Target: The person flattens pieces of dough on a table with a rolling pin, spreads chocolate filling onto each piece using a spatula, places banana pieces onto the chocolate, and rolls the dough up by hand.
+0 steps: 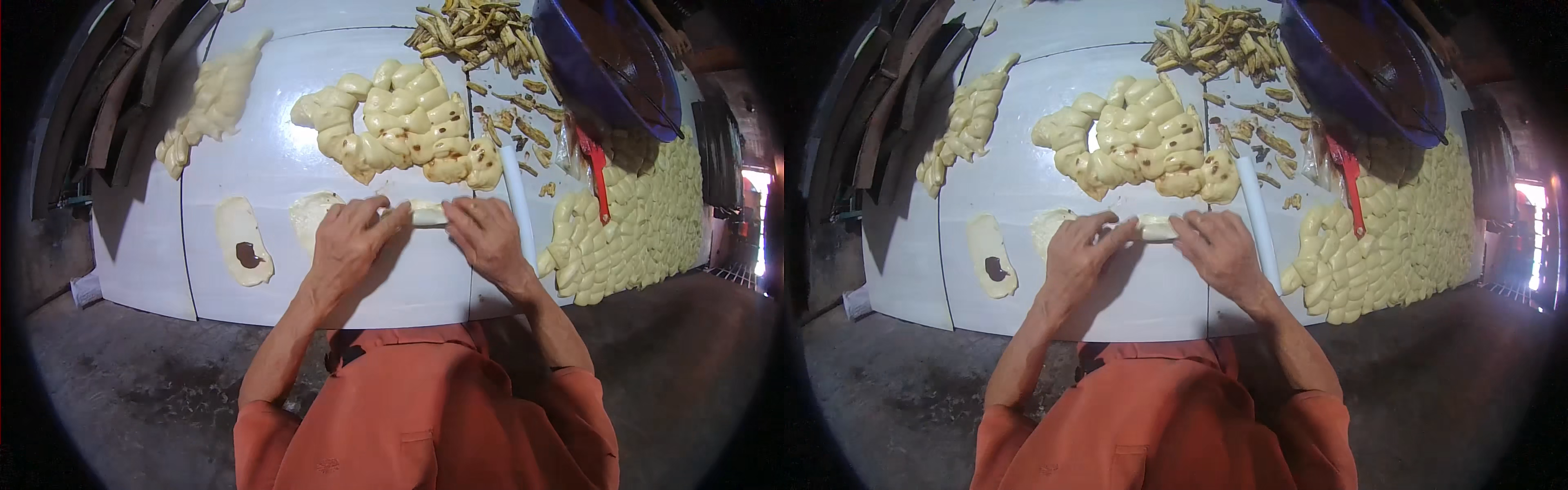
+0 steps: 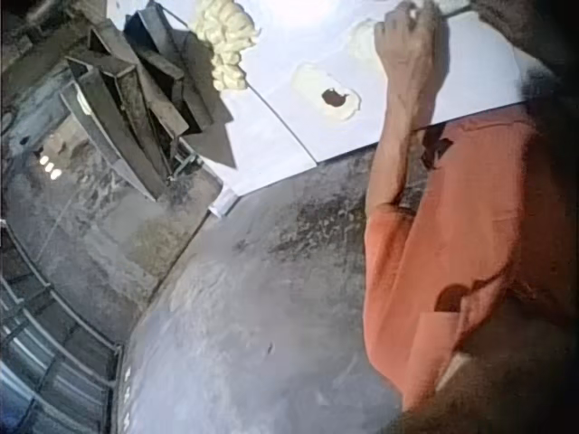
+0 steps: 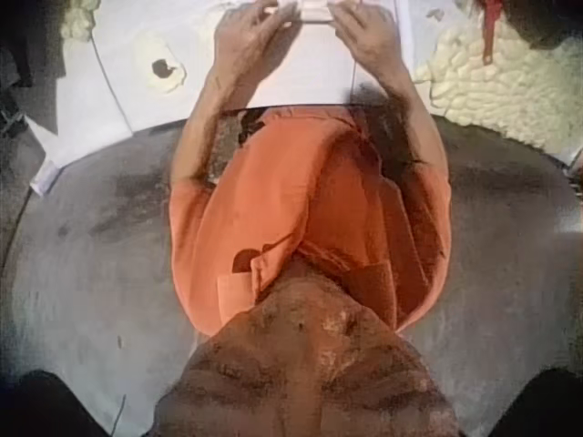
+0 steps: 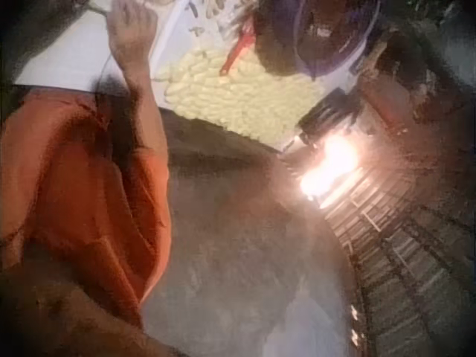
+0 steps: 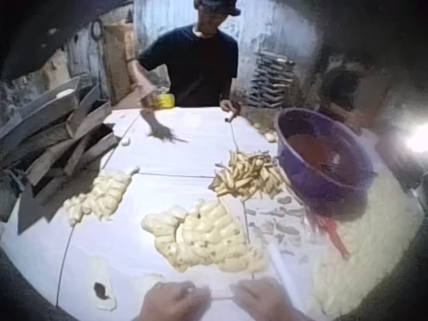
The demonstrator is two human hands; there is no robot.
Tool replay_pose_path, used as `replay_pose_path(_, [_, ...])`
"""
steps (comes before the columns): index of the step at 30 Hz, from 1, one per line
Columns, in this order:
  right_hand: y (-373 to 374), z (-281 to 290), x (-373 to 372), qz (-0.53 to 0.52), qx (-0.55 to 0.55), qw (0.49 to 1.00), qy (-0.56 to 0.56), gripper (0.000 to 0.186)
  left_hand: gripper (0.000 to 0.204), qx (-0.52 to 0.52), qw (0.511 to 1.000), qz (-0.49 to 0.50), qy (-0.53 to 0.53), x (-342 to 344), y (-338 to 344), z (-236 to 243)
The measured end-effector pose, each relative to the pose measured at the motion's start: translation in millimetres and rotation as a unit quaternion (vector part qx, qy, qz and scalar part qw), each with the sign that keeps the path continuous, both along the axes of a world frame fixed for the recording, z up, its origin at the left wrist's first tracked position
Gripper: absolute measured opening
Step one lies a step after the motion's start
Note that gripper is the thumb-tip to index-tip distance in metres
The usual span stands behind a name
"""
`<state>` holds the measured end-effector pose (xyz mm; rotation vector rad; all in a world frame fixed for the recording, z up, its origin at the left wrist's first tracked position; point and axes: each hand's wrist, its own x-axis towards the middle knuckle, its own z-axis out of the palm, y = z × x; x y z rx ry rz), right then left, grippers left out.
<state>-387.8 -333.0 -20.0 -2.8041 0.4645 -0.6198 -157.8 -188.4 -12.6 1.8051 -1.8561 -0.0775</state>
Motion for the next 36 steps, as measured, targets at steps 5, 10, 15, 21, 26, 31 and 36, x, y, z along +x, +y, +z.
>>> replay_pose_path(5, [-6.0,-5.1,10.0,-0.027,-0.03,0.999,0.034,0.04,0.032,0.042,0.998,0.036,-0.006,-11.7,-13.8,8.6])
replay_pose_path(10, [2.8,0.7,6.0,0.016,-0.019,1.0,0.006,0.041,0.035,0.016,0.999,0.035,-0.031,-11.5,-11.5,5.5])
replay_pose_path(15, [-2.3,-4.0,12.3,-0.039,-0.037,0.998,0.045,0.046,0.041,0.069,0.996,0.057,-0.003,-14.3,-24.3,14.0])
replay_pose_path(21, [-4.5,-7.7,23.2,0.004,0.064,0.998,-0.017,0.036,0.029,0.057,0.998,0.025,0.022,-6.8,-28.5,0.4])
replay_pose_path(26, [-11.1,12.8,7.4,0.029,0.153,0.986,-0.051,0.028,0.028,0.122,0.991,-0.026,0.038,-15.6,-28.1,34.7])
replay_pose_path(31, [7.3,21.2,-28.2,0.024,0.122,0.99,0.061,0.027,0.038,0.17,0.982,-0.009,0.087,-51.5,0.4,22.9])
replay_pose_path(36, [-28.6,28.5,-56.0,-0.099,0.086,0.991,-0.036,0.021,0.054,0.153,0.984,0.033,0.083,-59.2,2.5,42.1])
